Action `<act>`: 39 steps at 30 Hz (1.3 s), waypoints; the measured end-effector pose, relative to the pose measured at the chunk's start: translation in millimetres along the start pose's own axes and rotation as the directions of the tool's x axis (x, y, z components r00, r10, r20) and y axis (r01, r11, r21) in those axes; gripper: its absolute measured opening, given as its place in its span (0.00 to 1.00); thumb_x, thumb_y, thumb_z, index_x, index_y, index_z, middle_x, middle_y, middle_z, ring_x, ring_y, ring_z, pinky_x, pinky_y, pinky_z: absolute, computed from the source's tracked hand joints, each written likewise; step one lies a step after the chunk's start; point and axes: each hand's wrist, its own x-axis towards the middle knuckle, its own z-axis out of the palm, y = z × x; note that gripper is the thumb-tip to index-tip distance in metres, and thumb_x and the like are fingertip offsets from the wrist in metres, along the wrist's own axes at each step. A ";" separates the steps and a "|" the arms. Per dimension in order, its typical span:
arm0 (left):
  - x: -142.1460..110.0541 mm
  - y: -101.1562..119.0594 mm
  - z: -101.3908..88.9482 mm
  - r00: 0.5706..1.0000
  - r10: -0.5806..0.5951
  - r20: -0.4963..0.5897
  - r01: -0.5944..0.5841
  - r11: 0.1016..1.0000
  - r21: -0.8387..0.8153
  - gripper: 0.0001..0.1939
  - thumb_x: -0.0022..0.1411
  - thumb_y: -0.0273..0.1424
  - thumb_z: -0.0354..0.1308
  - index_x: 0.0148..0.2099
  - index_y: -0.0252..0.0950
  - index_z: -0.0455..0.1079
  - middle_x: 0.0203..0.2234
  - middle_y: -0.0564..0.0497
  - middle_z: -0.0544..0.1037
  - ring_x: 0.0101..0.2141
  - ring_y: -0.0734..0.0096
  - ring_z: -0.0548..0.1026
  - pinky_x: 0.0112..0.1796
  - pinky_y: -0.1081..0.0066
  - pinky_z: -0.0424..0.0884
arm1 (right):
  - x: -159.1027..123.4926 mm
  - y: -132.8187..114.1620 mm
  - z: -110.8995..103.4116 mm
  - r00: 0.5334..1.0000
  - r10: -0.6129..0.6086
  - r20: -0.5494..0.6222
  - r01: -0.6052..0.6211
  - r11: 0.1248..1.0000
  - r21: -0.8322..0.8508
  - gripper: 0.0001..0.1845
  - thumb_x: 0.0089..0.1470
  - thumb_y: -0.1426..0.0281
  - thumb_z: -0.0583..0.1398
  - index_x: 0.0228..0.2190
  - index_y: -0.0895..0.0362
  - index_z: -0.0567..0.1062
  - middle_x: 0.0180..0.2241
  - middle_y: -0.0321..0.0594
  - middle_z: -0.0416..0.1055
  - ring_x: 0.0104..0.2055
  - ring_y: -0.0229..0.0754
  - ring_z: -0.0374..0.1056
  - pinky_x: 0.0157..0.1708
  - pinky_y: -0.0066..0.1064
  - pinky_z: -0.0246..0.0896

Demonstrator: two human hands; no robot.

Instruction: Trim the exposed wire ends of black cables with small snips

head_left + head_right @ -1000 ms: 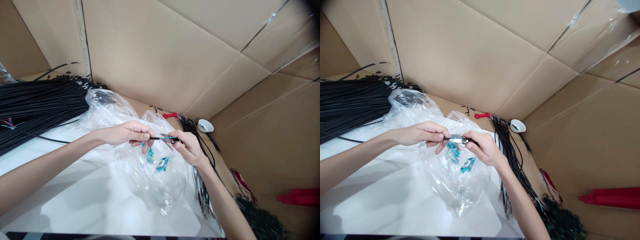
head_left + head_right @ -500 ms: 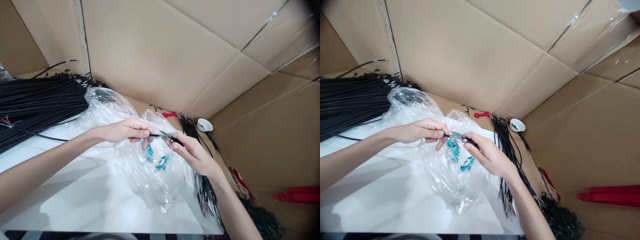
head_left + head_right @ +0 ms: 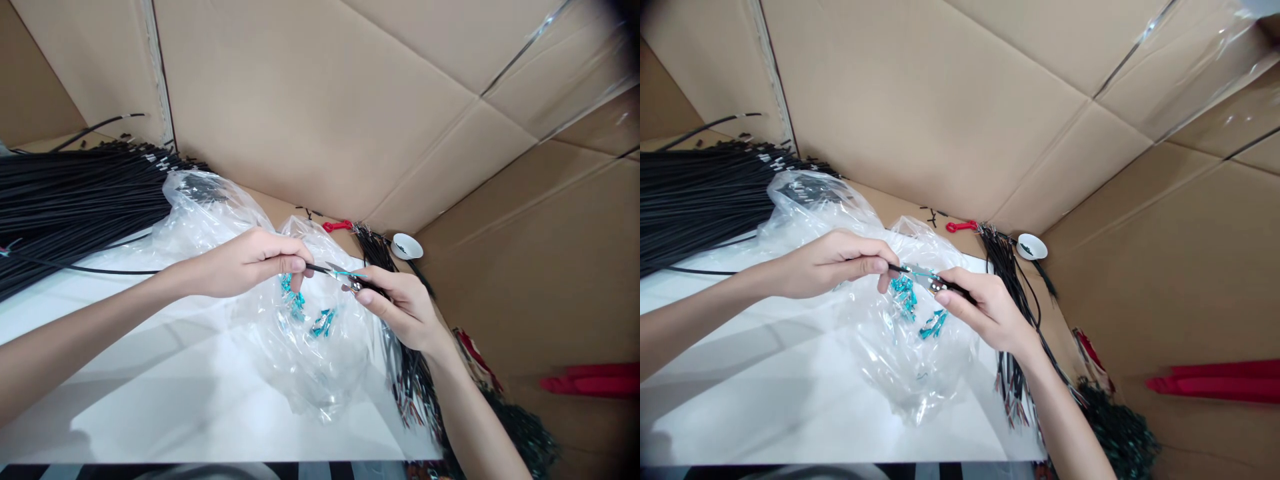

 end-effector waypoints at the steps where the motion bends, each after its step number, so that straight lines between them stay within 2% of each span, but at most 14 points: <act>1: -0.1 0.0 -0.1 1.000 -0.001 0.006 0.001 1.000 -0.010 0.15 0.75 0.34 0.50 0.39 0.35 0.75 0.30 0.54 0.78 0.25 0.81 0.68 0.26 0.79 0.59 | -0.1 1.8 0.8 1.000 -0.018 -0.015 0.018 1.000 0.009 0.11 0.66 0.64 0.57 0.40 0.57 0.76 0.25 0.33 0.68 0.24 0.33 0.60 0.23 0.26 0.54; 7: 0.0 -0.3 -0.6 0.998 -0.039 0.048 0.042 0.998 -0.053 0.16 0.75 0.37 0.49 0.41 0.35 0.76 0.30 0.52 0.78 0.24 0.79 0.66 0.25 0.78 0.60 | -0.2 10.0 6.2 0.994 -0.096 -0.057 0.100 0.993 0.061 0.11 0.66 0.65 0.57 0.42 0.56 0.77 0.26 0.34 0.71 0.23 0.33 0.60 0.22 0.26 0.53; 10: 0.2 -1.1 0.8 0.997 -0.039 0.065 0.043 0.997 -0.057 0.17 0.75 0.38 0.49 0.40 0.35 0.75 0.30 0.52 0.78 0.24 0.79 0.66 0.25 0.77 0.61 | -0.2 11.3 10.0 0.993 -0.099 -0.063 0.106 0.987 0.124 0.09 0.65 0.65 0.59 0.41 0.55 0.78 0.26 0.33 0.71 0.24 0.33 0.60 0.22 0.27 0.52; 12: 0.2 -2.6 3.4 0.998 -0.028 0.050 0.029 0.999 -0.034 0.17 0.75 0.37 0.48 0.39 0.35 0.74 0.31 0.52 0.78 0.25 0.79 0.68 0.27 0.77 0.62 | -0.1 11.7 15.0 0.997 -0.037 -0.071 0.050 0.978 0.200 0.09 0.65 0.64 0.59 0.40 0.55 0.78 0.26 0.34 0.69 0.24 0.33 0.59 0.23 0.27 0.51; 14: -0.1 -4.8 7.7 1.000 -0.007 -0.014 0.007 1.000 0.003 0.13 0.76 0.35 0.47 0.44 0.36 0.71 0.32 0.54 0.78 0.30 0.79 0.72 0.32 0.78 0.66 | 0.5 12.3 21.8 0.992 0.062 -0.109 -0.023 0.944 0.328 0.12 0.65 0.62 0.59 0.38 0.55 0.79 0.24 0.33 0.66 0.23 0.33 0.55 0.22 0.28 0.48; 17: -1.3 -7.8 15.0 0.993 0.013 -0.118 -0.008 0.999 0.048 0.08 0.74 0.34 0.51 0.52 0.38 0.64 0.35 0.56 0.79 0.35 0.78 0.76 0.37 0.79 0.69 | 2.5 13.7 30.8 0.975 0.170 -0.144 -0.066 0.838 0.542 0.16 0.65 0.58 0.58 0.36 0.55 0.80 0.19 0.30 0.55 0.20 0.32 0.46 0.20 0.29 0.40; 19: -2.2 -8.6 18.7 0.982 0.051 -0.182 -0.030 0.992 0.120 0.06 0.72 0.33 0.56 0.49 0.38 0.65 0.35 0.57 0.80 0.33 0.79 0.76 0.34 0.80 0.68 | 3.9 14.9 33.6 0.974 0.191 -0.124 -0.077 0.788 0.611 0.16 0.64 0.57 0.59 0.36 0.56 0.80 0.19 0.29 0.52 0.20 0.32 0.43 0.20 0.30 0.38; 21: -2.9 -8.3 20.9 0.959 0.118 -0.256 -0.059 0.972 0.227 0.02 0.71 0.30 0.57 0.44 0.37 0.68 0.32 0.58 0.79 0.29 0.81 0.74 0.31 0.81 0.66 | 4.7 15.8 33.6 0.974 0.203 -0.105 -0.093 0.772 0.629 0.16 0.62 0.57 0.61 0.36 0.56 0.81 0.20 0.30 0.56 0.20 0.32 0.43 0.20 0.30 0.38; 23: -3.3 -7.3 22.2 0.933 0.180 -0.313 -0.083 0.951 0.299 0.03 0.71 0.28 0.56 0.42 0.36 0.70 0.30 0.58 0.78 0.26 0.84 0.72 0.29 0.82 0.65 | 4.9 15.9 32.6 0.973 0.212 -0.095 -0.105 0.765 0.635 0.15 0.62 0.57 0.61 0.36 0.56 0.81 0.22 0.32 0.59 0.20 0.31 0.44 0.21 0.30 0.38; 27: -3.9 -5.1 24.2 0.907 0.232 -0.352 -0.104 0.932 0.347 0.05 0.71 0.26 0.55 0.40 0.35 0.72 0.30 0.57 0.79 0.24 0.85 0.71 0.27 0.83 0.64 | 4.7 12.4 32.4 0.972 0.218 -0.092 -0.108 0.752 0.651 0.15 0.62 0.58 0.61 0.35 0.56 0.81 0.20 0.30 0.55 0.20 0.31 0.42 0.21 0.30 0.38; 32: -4.3 -3.4 25.0 0.898 0.259 -0.356 -0.116 0.919 0.376 0.07 0.70 0.23 0.54 0.39 0.35 0.72 0.27 0.58 0.78 0.21 0.85 0.70 0.24 0.83 0.62 | 2.3 9.6 38.5 0.969 0.223 -0.109 -0.096 0.741 0.664 0.15 0.63 0.58 0.61 0.35 0.56 0.80 0.19 0.29 0.52 0.20 0.31 0.42 0.20 0.29 0.39; 35: -4.3 -2.5 25.3 0.900 0.261 -0.349 -0.124 0.921 0.370 0.09 0.71 0.23 0.53 0.38 0.35 0.72 0.26 0.59 0.77 0.20 0.86 0.68 0.23 0.82 0.61 | 0.0 10.7 42.3 0.967 0.222 -0.127 -0.093 0.767 0.635 0.14 0.63 0.58 0.61 0.37 0.54 0.81 0.20 0.30 0.55 0.21 0.32 0.45 0.21 0.29 0.42; 39: -4.9 -1.9 26.0 0.906 0.242 -0.346 -0.116 0.931 0.347 0.09 0.71 0.24 0.53 0.37 0.35 0.72 0.26 0.58 0.77 0.20 0.85 0.66 0.23 0.81 0.60 | -2.2 9.0 45.9 0.963 0.198 -0.182 -0.073 0.843 0.533 0.13 0.63 0.58 0.60 0.38 0.52 0.81 0.24 0.32 0.64 0.23 0.33 0.51 0.23 0.29 0.48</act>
